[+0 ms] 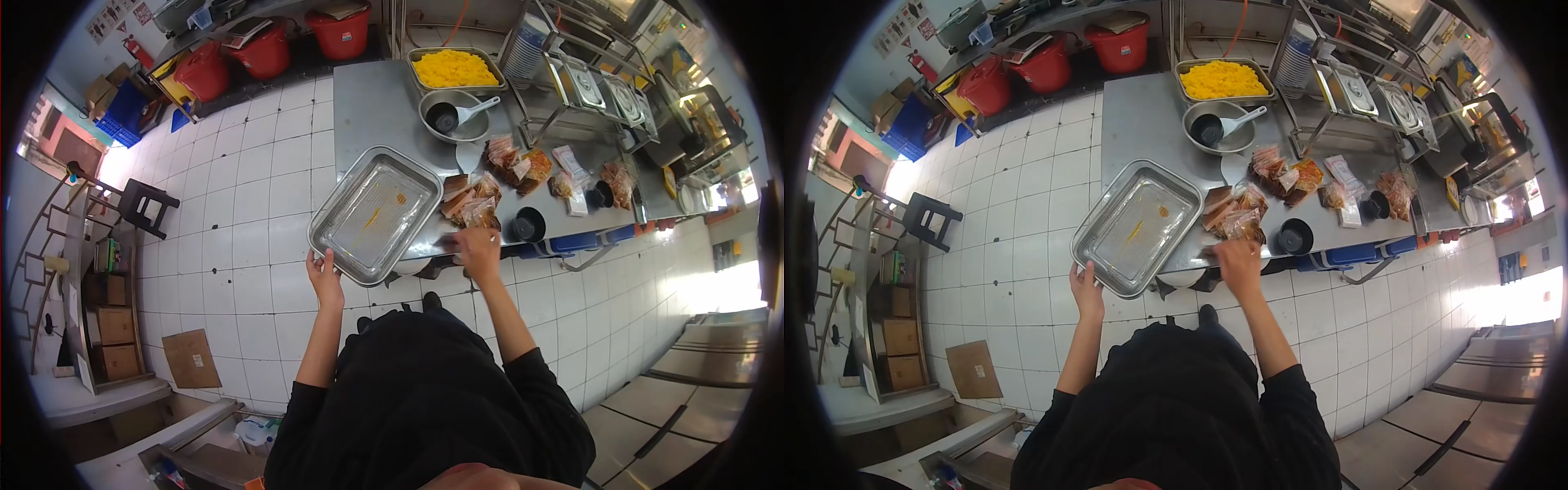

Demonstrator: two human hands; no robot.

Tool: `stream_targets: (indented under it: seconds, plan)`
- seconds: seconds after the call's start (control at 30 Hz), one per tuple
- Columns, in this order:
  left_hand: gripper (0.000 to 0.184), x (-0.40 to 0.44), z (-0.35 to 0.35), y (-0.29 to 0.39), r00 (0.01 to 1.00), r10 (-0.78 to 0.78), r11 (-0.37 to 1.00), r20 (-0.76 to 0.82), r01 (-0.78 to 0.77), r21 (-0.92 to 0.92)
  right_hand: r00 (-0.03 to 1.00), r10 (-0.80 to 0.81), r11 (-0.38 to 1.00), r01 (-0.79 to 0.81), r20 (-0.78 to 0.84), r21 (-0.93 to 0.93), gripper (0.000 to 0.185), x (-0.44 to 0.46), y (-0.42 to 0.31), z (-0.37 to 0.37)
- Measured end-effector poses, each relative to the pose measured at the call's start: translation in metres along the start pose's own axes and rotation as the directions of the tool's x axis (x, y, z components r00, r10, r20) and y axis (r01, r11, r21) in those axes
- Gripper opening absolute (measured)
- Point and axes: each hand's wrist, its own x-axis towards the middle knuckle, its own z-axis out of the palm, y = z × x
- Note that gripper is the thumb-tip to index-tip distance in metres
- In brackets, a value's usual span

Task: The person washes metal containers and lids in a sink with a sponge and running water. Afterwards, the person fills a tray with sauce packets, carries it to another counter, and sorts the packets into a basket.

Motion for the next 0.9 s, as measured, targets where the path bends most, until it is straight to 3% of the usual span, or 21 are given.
stream_targets:
  seconds: [0.07,0.17,0.23,0.3,0.37,0.4,0.47,0.5,0.57,0.63,0.7,0.77,0.83,0.9]
  plan:
    - [0.071,0.007,0.000,0.004,0.998,0.057,0.996,-0.028,-0.055,0.067,0.990,0.137,0.975,-0.138,0.017,0.171,0.014,0.026,0.009,-0.026]
    - [0.073,0.021,-0.007,0.002,0.998,0.059,0.990,-0.015,-0.057,0.130,1.000,0.008,0.960,-0.015,0.027,0.280,0.011,0.070,0.031,-0.044]
    - [0.072,0.011,0.007,0.017,0.998,0.031,0.990,-0.055,-0.023,0.136,0.965,-0.216,0.969,0.195,0.146,0.150,0.009,0.096,0.039,-0.046]
    - [0.072,0.009,0.011,0.019,0.996,0.007,0.990,-0.091,0.006,0.143,0.963,-0.235,0.959,0.208,0.132,0.192,0.008,0.111,0.040,-0.035]
    - [0.077,0.020,0.001,0.003,0.994,-0.103,0.995,0.045,0.104,-0.012,0.852,-0.235,0.966,0.153,0.468,0.208,0.011,0.120,0.049,-0.014]
    - [0.076,0.020,-0.001,0.000,0.986,-0.122,0.992,0.111,0.126,-0.027,0.853,-0.243,0.964,0.161,0.462,0.210,0.011,0.121,0.057,-0.004]
    - [0.072,0.019,-0.004,0.003,0.979,-0.152,0.987,0.136,0.156,-0.025,0.971,-0.109,0.931,0.024,0.215,0.363,0.014,0.116,0.076,0.010]
    - [0.069,0.016,-0.008,0.005,0.967,-0.190,0.981,0.168,0.194,-0.009,0.968,-0.114,0.929,0.024,0.223,0.368,0.014,0.117,0.077,0.007]
    - [0.060,0.023,-0.012,0.001,0.955,-0.226,0.972,0.194,0.233,-0.014,0.990,0.020,0.820,-0.096,0.139,0.564,0.016,0.137,0.077,-0.013]
    - [0.051,0.029,-0.011,-0.005,0.964,-0.212,0.977,0.161,0.206,0.054,0.994,-0.021,0.843,-0.039,0.106,0.537,0.016,0.156,0.067,-0.039]
    - [0.051,0.044,-0.015,-0.010,0.968,-0.185,0.983,0.170,0.182,0.033,0.991,0.062,0.772,-0.124,0.120,0.623,0.018,0.177,0.038,-0.073]
    - [0.051,0.054,-0.014,-0.005,0.971,-0.155,0.988,0.180,0.154,0.019,0.990,0.022,0.743,-0.108,0.137,0.661,0.019,0.189,0.011,-0.088]
    - [0.056,0.060,-0.004,0.007,0.957,-0.200,0.974,0.212,0.218,-0.066,0.977,-0.212,0.738,0.185,-0.038,0.649,0.021,0.196,-0.019,-0.089]
    - [0.058,0.065,0.007,0.022,0.952,-0.206,0.976,0.228,0.216,-0.021,0.968,-0.250,0.668,0.155,0.023,0.727,0.019,0.196,-0.042,-0.070]
